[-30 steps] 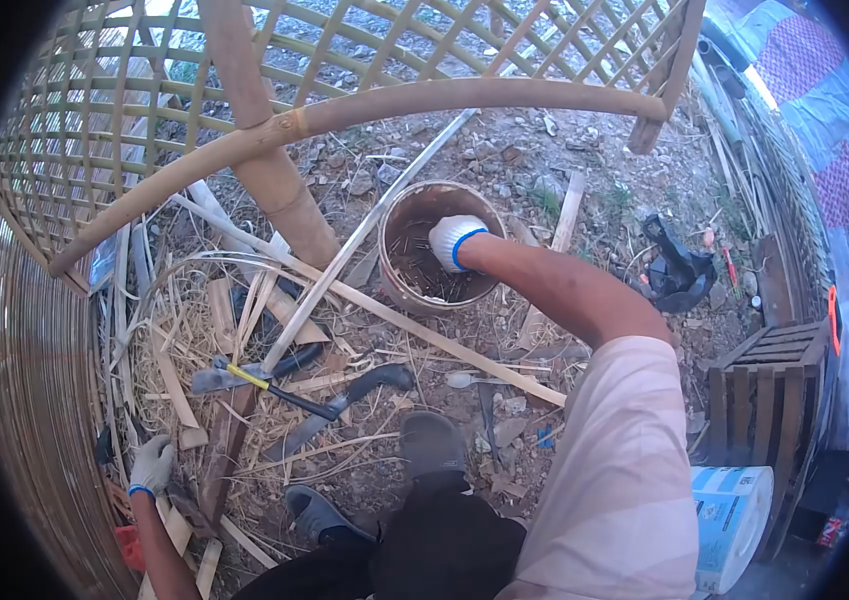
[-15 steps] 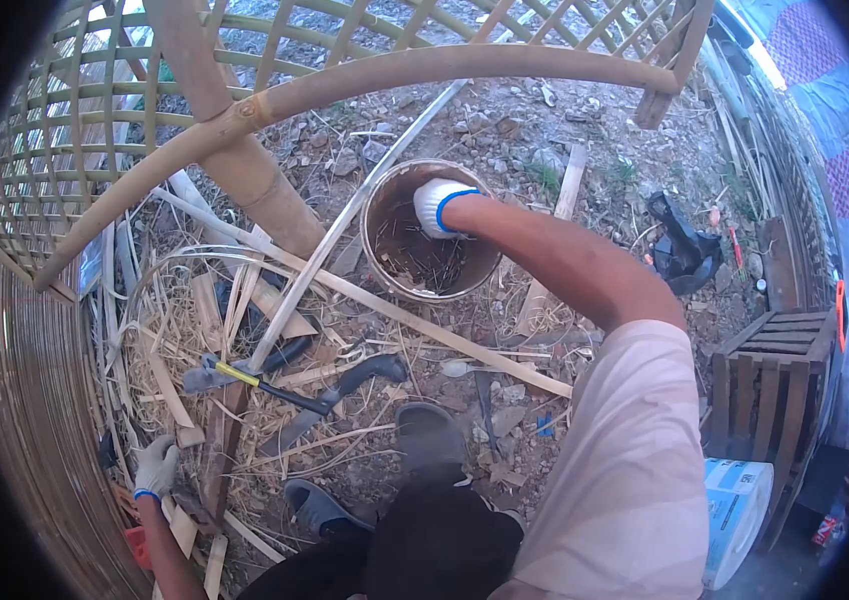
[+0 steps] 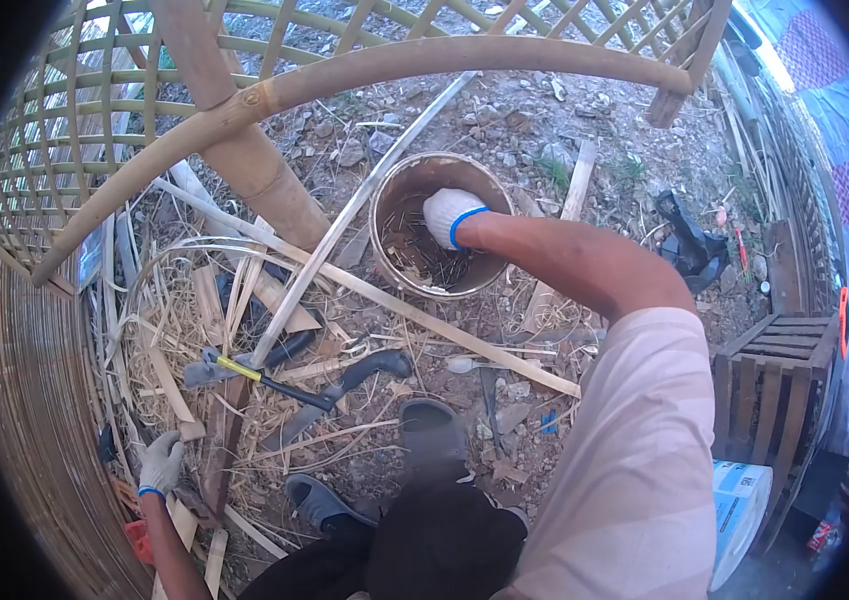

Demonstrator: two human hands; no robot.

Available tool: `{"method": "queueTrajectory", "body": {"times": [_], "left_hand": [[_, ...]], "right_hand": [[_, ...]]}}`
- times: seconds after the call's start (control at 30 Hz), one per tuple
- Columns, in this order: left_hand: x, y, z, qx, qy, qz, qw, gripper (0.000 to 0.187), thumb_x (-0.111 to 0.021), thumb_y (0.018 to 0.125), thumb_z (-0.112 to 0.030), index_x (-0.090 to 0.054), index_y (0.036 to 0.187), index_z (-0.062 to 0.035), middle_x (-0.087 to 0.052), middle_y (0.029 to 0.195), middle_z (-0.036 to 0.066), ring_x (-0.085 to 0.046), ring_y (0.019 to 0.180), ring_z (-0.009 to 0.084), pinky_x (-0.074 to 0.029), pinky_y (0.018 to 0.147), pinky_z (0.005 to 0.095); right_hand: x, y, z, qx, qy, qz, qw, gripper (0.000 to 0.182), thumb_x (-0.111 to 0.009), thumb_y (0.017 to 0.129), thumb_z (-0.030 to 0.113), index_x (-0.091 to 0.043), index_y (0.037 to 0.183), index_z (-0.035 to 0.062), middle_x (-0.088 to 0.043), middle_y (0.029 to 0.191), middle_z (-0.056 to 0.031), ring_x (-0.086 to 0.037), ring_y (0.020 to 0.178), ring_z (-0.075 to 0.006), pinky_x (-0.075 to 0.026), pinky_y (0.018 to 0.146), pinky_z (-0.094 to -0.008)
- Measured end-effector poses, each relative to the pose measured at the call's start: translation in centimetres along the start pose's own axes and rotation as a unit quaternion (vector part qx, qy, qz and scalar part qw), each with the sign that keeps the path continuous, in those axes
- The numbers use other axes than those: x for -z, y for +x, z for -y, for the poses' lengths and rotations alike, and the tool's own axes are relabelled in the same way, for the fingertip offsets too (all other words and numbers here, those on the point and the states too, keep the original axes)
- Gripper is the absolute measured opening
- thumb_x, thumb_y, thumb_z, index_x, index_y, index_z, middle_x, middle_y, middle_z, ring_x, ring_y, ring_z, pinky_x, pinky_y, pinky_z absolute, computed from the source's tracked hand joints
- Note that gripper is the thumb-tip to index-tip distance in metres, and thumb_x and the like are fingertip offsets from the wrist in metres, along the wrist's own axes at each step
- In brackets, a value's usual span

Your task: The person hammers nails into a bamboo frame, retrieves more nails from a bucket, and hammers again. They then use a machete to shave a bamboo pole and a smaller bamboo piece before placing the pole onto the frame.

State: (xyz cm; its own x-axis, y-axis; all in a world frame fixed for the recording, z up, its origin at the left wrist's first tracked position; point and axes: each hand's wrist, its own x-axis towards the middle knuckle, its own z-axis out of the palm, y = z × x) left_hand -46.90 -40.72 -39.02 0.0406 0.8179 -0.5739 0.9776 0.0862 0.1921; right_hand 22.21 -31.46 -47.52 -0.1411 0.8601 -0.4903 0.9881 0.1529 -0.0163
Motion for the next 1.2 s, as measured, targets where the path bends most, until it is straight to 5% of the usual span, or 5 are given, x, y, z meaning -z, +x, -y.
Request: {"method": "queueTrajectory", "body": {"times": [0.73, 0.93, 1.03, 1.2], "left_hand": [[-1.3, 0.2, -0.2, -0.018, -0.019, 0.011, 1.000, 0.043, -0.059, 0.096, -0.023, -0.067, 0.128, 0.0058, -0.071, 0.122, 0.026, -0.069, 0.115, 0.0368, -0.051, 0.103, 0.0403], [-1.1, -0.1, -0.8, 0.000, -0.009, 0.036, 0.999, 0.043, -0.060, 0.096, -0.023, -0.066, 0.128, 0.0061, -0.071, 0.122, 0.026, -0.069, 0.115, 0.0369, -0.051, 0.103, 0.0401], [-1.1, 0.3, -1.0, 0.000, 0.000, 0.029, 1.000, 0.043, -0.059, 0.096, -0.022, -0.066, 0.128, 0.0059, -0.071, 0.122, 0.027, -0.069, 0.115, 0.0370, -0.051, 0.102, 0.0402], [-1.2, 1.0, -2.6, -0.012, -0.037, 0.028, 0.999, 0.042, -0.059, 0.096, -0.021, -0.066, 0.128, 0.0048, -0.071, 0.120, 0.027, -0.069, 0.114, 0.0375, -0.052, 0.101, 0.0405]], "right_hand": [[-0.3, 0.1, 1.1, -0.068, 0.033, 0.019, 0.997, 0.028, -0.069, 0.084, 0.018, -0.080, 0.107, 0.0045, -0.076, 0.111, -0.0217, -0.075, 0.104, -0.0366, -0.060, 0.088, -0.0465], [-0.1, 0.2, 1.9, -0.031, 0.109, -0.025, 0.993, 0.027, -0.070, 0.080, 0.023, -0.079, 0.093, 0.0016, -0.076, 0.094, -0.0232, -0.074, 0.090, -0.0403, -0.061, 0.082, -0.0482], [0.2, 0.2, 2.3, -0.028, 0.130, -0.010, 0.991, 0.029, -0.068, 0.083, 0.019, -0.079, 0.102, -0.0001, -0.075, 0.104, -0.0267, -0.074, 0.099, -0.0417, -0.061, 0.087, -0.0487], [0.0, 0.3, 3.4, -0.052, 0.127, -0.049, 0.989, 0.027, -0.069, 0.082, 0.020, -0.079, 0.097, 0.0001, -0.075, 0.098, -0.0252, -0.074, 0.094, -0.0416, -0.061, 0.084, -0.0486]]}}
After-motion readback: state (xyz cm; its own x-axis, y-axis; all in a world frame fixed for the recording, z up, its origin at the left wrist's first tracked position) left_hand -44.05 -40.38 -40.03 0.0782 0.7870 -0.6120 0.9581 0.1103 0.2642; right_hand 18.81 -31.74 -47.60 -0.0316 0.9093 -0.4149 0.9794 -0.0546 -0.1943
